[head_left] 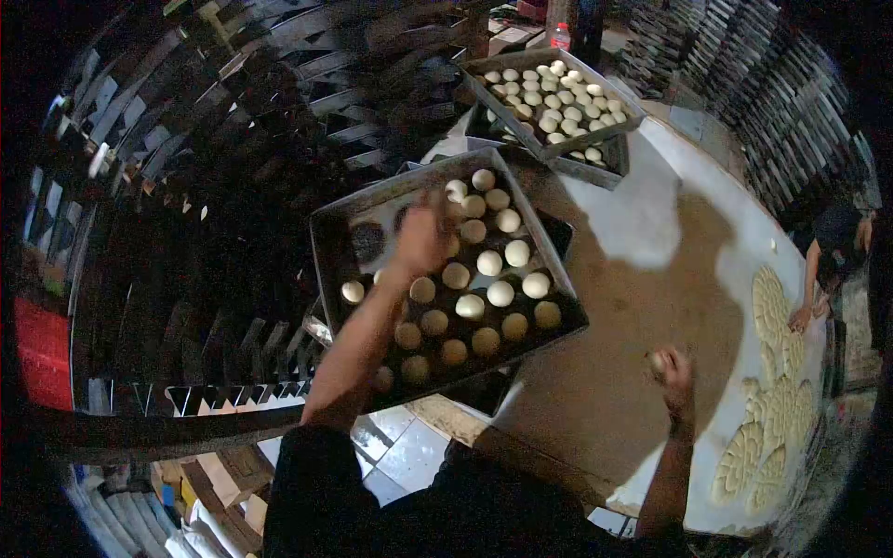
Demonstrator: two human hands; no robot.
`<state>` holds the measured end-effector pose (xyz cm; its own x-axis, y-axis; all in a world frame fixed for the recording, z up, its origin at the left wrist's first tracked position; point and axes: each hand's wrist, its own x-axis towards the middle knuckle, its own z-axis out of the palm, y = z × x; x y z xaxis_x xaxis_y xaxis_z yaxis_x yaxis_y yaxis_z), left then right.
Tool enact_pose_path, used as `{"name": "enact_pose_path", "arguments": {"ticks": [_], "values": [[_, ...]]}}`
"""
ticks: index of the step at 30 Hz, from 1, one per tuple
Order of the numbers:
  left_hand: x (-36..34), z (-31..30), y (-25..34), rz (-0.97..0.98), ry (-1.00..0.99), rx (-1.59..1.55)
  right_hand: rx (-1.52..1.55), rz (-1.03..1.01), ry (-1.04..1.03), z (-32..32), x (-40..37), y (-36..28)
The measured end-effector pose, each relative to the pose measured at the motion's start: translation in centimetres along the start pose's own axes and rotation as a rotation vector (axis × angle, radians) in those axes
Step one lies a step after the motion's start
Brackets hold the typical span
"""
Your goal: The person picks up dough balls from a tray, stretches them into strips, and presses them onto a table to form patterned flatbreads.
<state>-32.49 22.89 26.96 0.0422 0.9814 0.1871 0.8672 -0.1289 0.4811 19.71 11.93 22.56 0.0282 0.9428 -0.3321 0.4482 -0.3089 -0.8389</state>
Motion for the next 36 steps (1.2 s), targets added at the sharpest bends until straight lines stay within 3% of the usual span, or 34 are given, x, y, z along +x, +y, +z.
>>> {"name": "enact_pose_path", "arguments": {"ticks": [1,2,3,5,7,9,10,11,12,13,14,15,16,19,20,21,23,25,26,27,28,30,33,34,36], "values": [[2.5,1.3,-4.4,-0.067,0.067,-0.09,-0.13,-0.226,-0.1,3.4,2.3,-5.3],[4.0,3.1,-7.9,0.023,0.272,0.036,-0.064,-0.584,0.003,8.1,2.6,-11.4],[4.8,5.2,-11.4,0.1,0.223,0.086,0.134,-0.643,-0.064,12.0,3.7,-15.6],[6.1,7.9,-16.4,0.243,0.126,0.187,0.141,-0.831,-0.136,19.4,7.3,-21.2],[4.9,4.3,-13.0,0.026,0.106,-0.068,0.011,-1.16,-0.064,25.4,10.0,-26.5],[3.8,2.9,-11.7,-0.092,0.187,-0.203,-0.158,-1.128,-0.217,31.1,14.2,-25.3],[3.4,2.3,-11.4,-0.076,0.278,-0.025,-0.484,-1.167,-0.285,31.2,14.1,-24.9],[3.2,1.6,-11.1,-0.105,0.286,-0.044,-0.805,-1.179,-0.336,31.0,13.6,-24.2],[2.6,0.1,-9.0,-0.127,0.278,-0.066,-0.653,-1.265,-0.303,29.2,11.7,-23.8],[2.3,-1.1,-6.5,-0.138,0.254,-0.093,-0.429,-1.207,-0.246,27.0,9.3,-22.3],[2.2,-2.3,-4.2,0.087,0.203,-0.001,-0.214,-1.131,-0.167,24.2,7.4,-20.9],[2.8,-1.8,-2.7,0.155,0.222,0.082,-0.235,-1.131,-0.112,19.3,6.0,-19.6],[3.6,-0.8,-0.8,0.237,0.244,0.152,-0.218,-0.972,0.029,15.7,5.1,-15.3],[4.7,1.2,11.4,0.25,0.111,-0.173,-0.346,-0.551,0.492,3.7,1.8,-1.4],[5.3,2.6,15.5,0.388,0.047,-0.12,-0.362,-0.431,0.66,1.1,0.6,3.6],[6.0,4.2,18.9,0.532,-0.007,-0.072,-0.302,-0.278,0.672,-0.1,-1.3,6.8],[7.6,9.8,26.7,0.618,-0.257,-0.186,-0.151,0.001,0.716,-2.6,-4.7,13.4],[8.0,16.6,35.4,0.745,-0.429,-0.216,-0.097,-0.278,0.801,-2.1,-5.7,20.0],[8.3,20.8,39.5,0.87,-0.57,-0.141,-0.255,-0.241,0.805,-3.0,-7.1,20.7],[7.9,25.0,43.8,0.771,-0.886,-0.307,-0.405,-0.201,0.792,-4.3,-8.5,21.6],[6.9,28.7,47.5,0.633,-1.195,-0.446,-0.354,-0.244,0.824,-5.3,-10.5,23.8],[5.8,38.8,53.4,0.739,-1.839,-1.205,-0.255,-0.363,0.897,-8.4,-11.9,28.4],[2.0,53.0,61.2,0.731,-1.122,-0.572,0.011,-0.231,0.712,-14.1,-14.9,32.2],[1.1,58.4,63.4,0.682,-0.917,-0.384,-0.012,-0.281,0.757,-15.0,-15.0,33.0],[-0.7,64.5,65.8,0.634,-0.712,-0.231,-0.083,-0.379,0.819,-15.6,-15.5,34.6]]}}
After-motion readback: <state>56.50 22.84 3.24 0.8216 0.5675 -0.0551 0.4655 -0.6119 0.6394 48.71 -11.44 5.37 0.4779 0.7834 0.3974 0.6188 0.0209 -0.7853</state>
